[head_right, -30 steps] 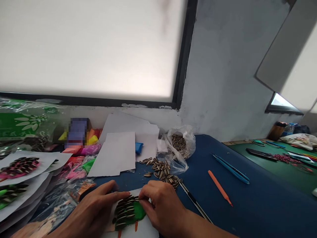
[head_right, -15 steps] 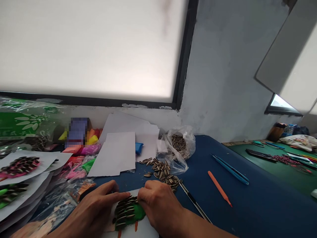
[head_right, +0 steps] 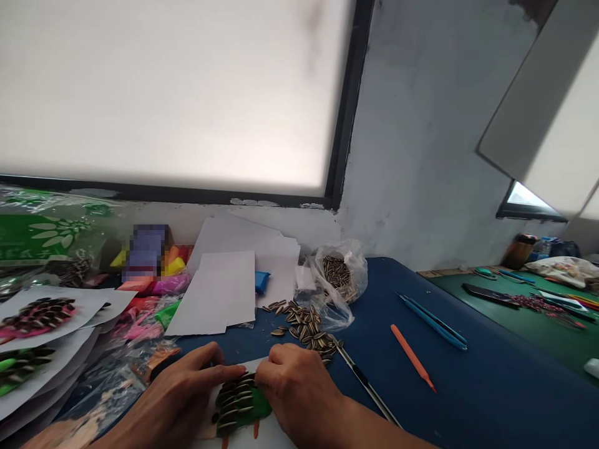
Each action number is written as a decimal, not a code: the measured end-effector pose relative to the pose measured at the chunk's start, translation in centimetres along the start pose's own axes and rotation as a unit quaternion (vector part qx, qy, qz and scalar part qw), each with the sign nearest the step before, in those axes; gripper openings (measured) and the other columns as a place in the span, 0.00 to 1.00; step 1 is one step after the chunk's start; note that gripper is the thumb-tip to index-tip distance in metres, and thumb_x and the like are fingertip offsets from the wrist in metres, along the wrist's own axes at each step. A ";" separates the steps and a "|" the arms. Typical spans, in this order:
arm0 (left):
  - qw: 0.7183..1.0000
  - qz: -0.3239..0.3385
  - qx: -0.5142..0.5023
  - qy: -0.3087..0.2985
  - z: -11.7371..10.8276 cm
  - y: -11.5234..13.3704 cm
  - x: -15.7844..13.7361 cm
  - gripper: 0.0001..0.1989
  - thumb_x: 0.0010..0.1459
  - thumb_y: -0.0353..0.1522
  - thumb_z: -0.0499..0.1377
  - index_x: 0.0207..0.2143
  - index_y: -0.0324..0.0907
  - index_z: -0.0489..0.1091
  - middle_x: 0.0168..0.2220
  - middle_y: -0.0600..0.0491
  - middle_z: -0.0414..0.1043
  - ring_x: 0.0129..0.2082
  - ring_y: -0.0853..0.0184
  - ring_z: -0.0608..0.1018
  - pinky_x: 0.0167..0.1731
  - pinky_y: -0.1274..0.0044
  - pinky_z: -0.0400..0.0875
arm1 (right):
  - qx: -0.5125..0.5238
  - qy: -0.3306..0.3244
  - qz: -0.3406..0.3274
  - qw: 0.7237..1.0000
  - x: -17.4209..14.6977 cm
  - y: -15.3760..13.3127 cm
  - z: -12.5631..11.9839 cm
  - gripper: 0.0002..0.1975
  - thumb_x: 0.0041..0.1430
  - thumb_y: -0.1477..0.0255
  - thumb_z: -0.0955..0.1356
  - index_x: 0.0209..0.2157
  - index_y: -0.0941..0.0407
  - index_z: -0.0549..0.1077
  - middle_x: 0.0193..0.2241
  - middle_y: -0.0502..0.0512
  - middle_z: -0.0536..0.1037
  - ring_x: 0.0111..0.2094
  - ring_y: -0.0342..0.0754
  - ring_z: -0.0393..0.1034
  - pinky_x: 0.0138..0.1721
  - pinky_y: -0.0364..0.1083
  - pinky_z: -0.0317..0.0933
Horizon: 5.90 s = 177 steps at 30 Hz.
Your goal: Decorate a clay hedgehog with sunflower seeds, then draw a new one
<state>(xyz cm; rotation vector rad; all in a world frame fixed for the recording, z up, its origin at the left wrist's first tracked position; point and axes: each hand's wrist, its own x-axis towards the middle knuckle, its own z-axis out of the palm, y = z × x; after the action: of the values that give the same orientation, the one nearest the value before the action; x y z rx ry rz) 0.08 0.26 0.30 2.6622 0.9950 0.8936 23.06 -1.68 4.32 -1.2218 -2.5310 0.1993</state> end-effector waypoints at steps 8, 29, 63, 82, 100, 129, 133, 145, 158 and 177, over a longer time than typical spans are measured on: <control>1.000 0.007 -0.002 -0.006 0.1 -0.1 -0.1 0.27 0.55 0.20 0.46 0.49 0.51 0.74 0.32 0.53 0.68 0.28 0.66 0.74 0.26 0.78 0.64 | 0.059 0.010 0.010 0.998 -0.1 -0.2 -0.5 0.08 0.61 0.81 0.65 0.34 0.58 0.76 0.31 0.55 0.76 0.31 0.45 0.71 0.31 0.41 0.59; 1.000 -0.001 -0.004 -0.009 0.2 -0.3 -0.1 0.29 0.53 0.20 0.46 0.50 0.54 0.73 0.34 0.54 0.67 0.29 0.67 0.74 0.27 0.79 0.63 | 0.039 0.030 -0.013 0.999 -0.1 0.0 -0.2 0.17 0.55 0.84 0.63 0.39 0.56 0.80 0.36 0.58 0.70 0.36 0.49 0.66 0.31 0.44 0.59; 0.997 0.029 -0.004 0.078 1.3 -0.8 -0.7 0.22 0.62 0.22 0.44 0.54 0.46 0.67 0.34 0.51 0.68 0.28 0.66 0.74 0.27 0.77 0.66 | 0.045 -0.016 0.102 0.994 1.7 2.8 -3.9 0.14 0.65 0.83 0.59 0.37 0.59 0.75 0.35 0.57 0.77 0.34 0.46 0.70 0.34 0.42 0.61; 0.998 0.007 -0.008 0.068 1.3 -0.6 -0.7 0.22 0.62 0.23 0.45 0.53 0.46 0.68 0.33 0.52 0.68 0.28 0.66 0.74 0.27 0.77 0.64 | 0.124 -0.009 0.004 0.992 -1.0 -0.8 -2.5 0.12 0.66 0.79 0.64 0.38 0.55 0.79 0.33 0.53 0.72 0.32 0.44 0.68 0.31 0.40 0.59; 0.999 0.001 -0.020 0.045 0.5 0.0 -0.3 0.22 0.60 0.23 0.46 0.51 0.46 0.70 0.32 0.53 0.67 0.27 0.67 0.73 0.26 0.78 0.64 | 0.135 0.027 0.045 0.989 -1.0 0.1 -1.1 0.07 0.60 0.80 0.68 0.32 0.56 0.77 0.29 0.51 0.77 0.31 0.44 0.71 0.31 0.41 0.59; 0.999 0.013 0.030 0.016 0.2 0.4 0.5 0.25 0.55 0.22 0.45 0.43 0.49 0.77 0.28 0.54 0.65 0.24 0.67 0.70 0.23 0.79 0.59 | -0.028 -0.022 -0.010 0.999 -0.2 -0.3 0.3 0.09 0.58 0.83 0.64 0.27 0.59 0.72 0.28 0.53 0.72 0.27 0.43 0.64 0.26 0.41 0.50; 0.999 0.013 0.031 0.013 0.1 0.4 0.5 0.25 0.53 0.20 0.46 0.42 0.49 0.77 0.28 0.54 0.66 0.24 0.68 0.70 0.23 0.79 0.59 | -0.039 -0.020 -0.005 0.999 -0.3 -0.3 0.2 0.09 0.59 0.82 0.65 0.28 0.59 0.74 0.28 0.54 0.73 0.27 0.44 0.66 0.26 0.41 0.50; 0.999 0.026 -0.009 0.034 0.4 -0.4 -0.3 0.26 0.61 0.21 0.45 0.58 0.48 0.65 0.34 0.52 0.70 0.29 0.66 0.76 0.27 0.77 0.67 | -0.064 -0.013 0.151 0.986 0.9 2.8 -4.3 0.09 0.62 0.82 0.65 0.30 0.60 0.75 0.30 0.56 0.77 0.30 0.47 0.71 0.29 0.43 0.57; 0.998 0.014 0.000 0.060 0.9 -0.4 -0.1 0.24 0.60 0.23 0.45 0.54 0.48 0.68 0.32 0.53 0.69 0.26 0.66 0.75 0.24 0.78 0.65 | -0.111 -0.007 0.128 0.985 1.2 3.4 -2.6 0.07 0.62 0.80 0.68 0.38 0.59 0.80 0.39 0.59 0.77 0.40 0.51 0.72 0.39 0.45 0.65; 0.999 -0.028 -0.012 0.032 0.7 -0.1 -0.4 0.25 0.61 0.23 0.45 0.56 0.49 0.68 0.34 0.52 0.68 0.28 0.67 0.74 0.26 0.79 0.65 | -0.100 0.031 0.086 0.991 1.4 5.1 -1.0 0.08 0.60 0.85 0.66 0.31 0.59 0.69 0.33 0.58 0.74 0.34 0.50 0.69 0.34 0.46 0.64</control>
<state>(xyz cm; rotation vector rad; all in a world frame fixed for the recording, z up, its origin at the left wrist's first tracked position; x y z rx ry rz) 0.16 0.10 -0.47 2.5877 1.0619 0.9768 26.41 2.56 4.25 -1.5001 -2.4384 -0.0560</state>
